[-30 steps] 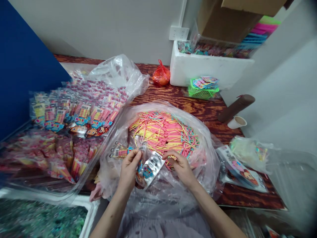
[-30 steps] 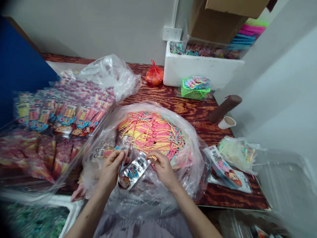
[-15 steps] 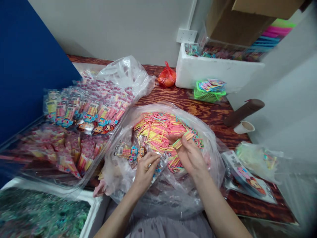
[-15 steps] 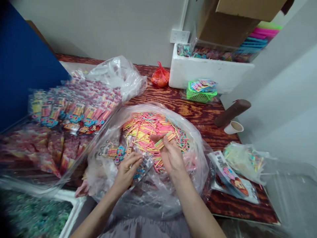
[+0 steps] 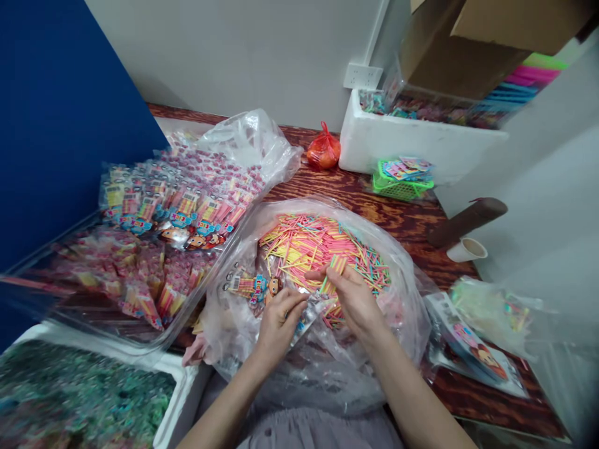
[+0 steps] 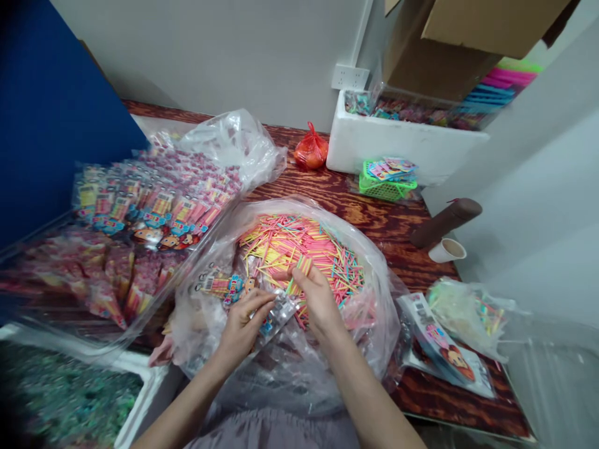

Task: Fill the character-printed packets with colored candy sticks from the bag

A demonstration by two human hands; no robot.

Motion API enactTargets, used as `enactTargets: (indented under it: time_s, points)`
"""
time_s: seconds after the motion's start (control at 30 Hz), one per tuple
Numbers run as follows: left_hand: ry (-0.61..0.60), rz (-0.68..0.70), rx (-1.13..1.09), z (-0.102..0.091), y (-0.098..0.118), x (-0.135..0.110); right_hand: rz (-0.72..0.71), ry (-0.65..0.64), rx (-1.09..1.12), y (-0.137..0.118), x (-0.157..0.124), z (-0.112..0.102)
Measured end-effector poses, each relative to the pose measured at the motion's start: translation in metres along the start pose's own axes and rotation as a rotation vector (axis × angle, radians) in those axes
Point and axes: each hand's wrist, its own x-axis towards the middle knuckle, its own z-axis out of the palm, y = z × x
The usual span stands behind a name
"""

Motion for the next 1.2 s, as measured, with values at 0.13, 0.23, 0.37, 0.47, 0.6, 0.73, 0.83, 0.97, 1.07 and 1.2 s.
enactTargets:
  time_s: [0.13, 0.23, 0.37, 0.47, 0.6, 0.73, 0.83, 0.97, 1.07, 1.2]
  points:
    - [0.014, 0.053, 0.066, -0.002, 0.003, 0.001, -0.091, -0.015, -0.257, -0.006, 0.002, 0.004]
    - [0.024, 0.04, 0.072, -0.005, 0.004, 0.0, -0.116, -0.014, -0.243, -0.012, 0.002, 0.003]
    - [0.024, 0.018, 0.064, -0.007, 0.004, -0.002, -0.136, -0.003, -0.289, -0.013, 0.001, 0.005]
    - [0.027, 0.048, 0.087, -0.008, 0.005, -0.003, -0.114, -0.055, -0.298, -0.009, -0.001, 0.013]
    - [0.048, 0.037, 0.009, -0.008, 0.005, -0.002, 0.002, -0.148, -0.086, -0.005, -0.005, 0.022]
    - [0.101, -0.021, -0.229, -0.009, 0.002, -0.002, 0.111, -0.317, -0.006, -0.008, -0.011, 0.017]
    - [0.141, -0.1, -0.36, -0.008, 0.001, -0.004, 0.129, -0.393, -0.064, -0.015, -0.016, 0.013]
    - [0.216, -0.296, -0.52, -0.007, 0.007, -0.005, -0.023, -0.279, -0.083, -0.018, -0.022, 0.021]
    - [0.244, -0.361, -0.533, -0.009, 0.012, -0.005, -0.195, -0.208, -0.204, -0.012, -0.027, 0.032]
    - [0.272, -0.311, -0.533, -0.017, 0.013, -0.008, -0.235, -0.257, -0.389, -0.005, -0.029, 0.04]
